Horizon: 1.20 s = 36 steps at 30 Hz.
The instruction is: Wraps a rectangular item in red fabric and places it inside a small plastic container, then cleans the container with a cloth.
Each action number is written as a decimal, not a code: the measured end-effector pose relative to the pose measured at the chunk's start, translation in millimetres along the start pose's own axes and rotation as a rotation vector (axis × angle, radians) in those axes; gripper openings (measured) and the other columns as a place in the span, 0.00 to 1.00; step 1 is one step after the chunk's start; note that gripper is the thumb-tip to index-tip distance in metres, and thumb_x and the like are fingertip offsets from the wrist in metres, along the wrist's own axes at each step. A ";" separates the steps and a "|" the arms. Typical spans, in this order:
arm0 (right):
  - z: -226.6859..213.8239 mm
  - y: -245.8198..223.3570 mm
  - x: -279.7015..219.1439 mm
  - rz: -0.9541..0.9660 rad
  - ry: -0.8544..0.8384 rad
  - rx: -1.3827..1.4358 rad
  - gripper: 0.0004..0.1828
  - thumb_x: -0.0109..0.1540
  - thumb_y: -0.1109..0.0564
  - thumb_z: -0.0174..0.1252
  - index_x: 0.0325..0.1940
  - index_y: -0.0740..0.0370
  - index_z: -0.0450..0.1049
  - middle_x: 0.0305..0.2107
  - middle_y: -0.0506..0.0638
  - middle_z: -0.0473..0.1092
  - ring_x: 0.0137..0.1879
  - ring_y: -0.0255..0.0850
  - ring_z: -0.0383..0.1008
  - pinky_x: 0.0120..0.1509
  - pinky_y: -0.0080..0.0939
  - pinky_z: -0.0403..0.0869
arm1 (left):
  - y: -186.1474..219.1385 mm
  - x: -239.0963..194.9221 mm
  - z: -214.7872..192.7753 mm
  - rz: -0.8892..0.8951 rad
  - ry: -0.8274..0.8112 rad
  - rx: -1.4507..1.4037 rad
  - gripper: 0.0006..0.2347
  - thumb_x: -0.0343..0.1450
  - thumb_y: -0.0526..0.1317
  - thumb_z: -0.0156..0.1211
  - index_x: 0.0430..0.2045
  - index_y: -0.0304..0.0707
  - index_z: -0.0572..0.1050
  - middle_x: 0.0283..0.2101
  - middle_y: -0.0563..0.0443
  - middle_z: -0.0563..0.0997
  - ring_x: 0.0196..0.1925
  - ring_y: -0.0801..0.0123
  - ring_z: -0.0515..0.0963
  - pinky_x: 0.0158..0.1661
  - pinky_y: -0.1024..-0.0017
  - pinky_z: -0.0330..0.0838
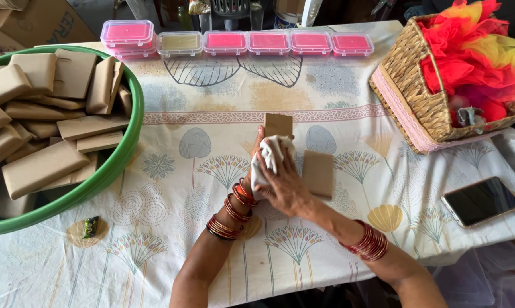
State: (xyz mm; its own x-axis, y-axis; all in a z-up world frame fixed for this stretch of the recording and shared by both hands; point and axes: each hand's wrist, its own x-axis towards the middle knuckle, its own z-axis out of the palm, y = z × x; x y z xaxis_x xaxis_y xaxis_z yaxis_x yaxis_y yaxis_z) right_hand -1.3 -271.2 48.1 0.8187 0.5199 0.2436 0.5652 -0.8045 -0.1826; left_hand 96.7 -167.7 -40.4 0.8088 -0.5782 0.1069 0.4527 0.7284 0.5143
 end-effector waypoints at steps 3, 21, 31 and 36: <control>-4.3 46.5 8.5 0.122 0.052 -0.076 0.47 0.68 0.25 0.34 0.82 0.46 0.30 0.77 0.67 0.26 0.82 0.66 0.25 0.83 0.68 0.38 | -2.4 -3.9 22.9 -0.035 0.008 -0.015 0.33 0.81 0.65 0.41 0.74 0.38 0.61 0.66 0.33 0.71 0.62 0.55 0.76 0.60 0.54 0.75; -16.1 58.5 9.5 0.136 0.380 -0.056 0.46 0.68 0.27 0.36 0.83 0.43 0.30 0.79 0.63 0.27 0.84 0.64 0.27 0.86 0.69 0.38 | 0.1 -13.3 62.5 -0.006 -0.074 0.269 0.38 0.69 0.68 0.49 0.71 0.53 0.51 0.69 0.39 0.65 0.67 0.49 0.70 0.61 0.50 0.73; 0.0 7.6 0.0 -0.099 0.107 -0.025 0.51 0.63 0.18 0.29 0.81 0.43 0.26 0.78 0.64 0.27 0.82 0.67 0.28 0.82 0.71 0.39 | -7.2 8.5 -14.6 0.048 -0.187 -0.143 0.37 0.80 0.68 0.45 0.70 0.31 0.59 0.61 0.32 0.73 0.60 0.48 0.76 0.52 0.51 0.79; -19.0 61.4 8.9 0.150 0.271 0.002 0.46 0.68 0.21 0.23 0.83 0.43 0.27 0.79 0.67 0.28 0.83 0.71 0.28 0.86 0.70 0.40 | 13.6 -18.1 95.7 -0.122 0.189 0.186 0.36 0.66 0.69 0.39 0.69 0.56 0.56 0.60 0.43 0.73 0.60 0.54 0.76 0.55 0.50 0.78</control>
State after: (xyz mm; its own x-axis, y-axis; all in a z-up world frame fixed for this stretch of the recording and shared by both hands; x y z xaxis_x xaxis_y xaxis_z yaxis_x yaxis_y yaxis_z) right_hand 38.7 -321.4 57.2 0.8362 0.2999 0.4592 0.4407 -0.8657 -0.2373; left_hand 52.3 -182.5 46.1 0.8161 -0.5660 -0.1167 0.4884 0.5675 0.6629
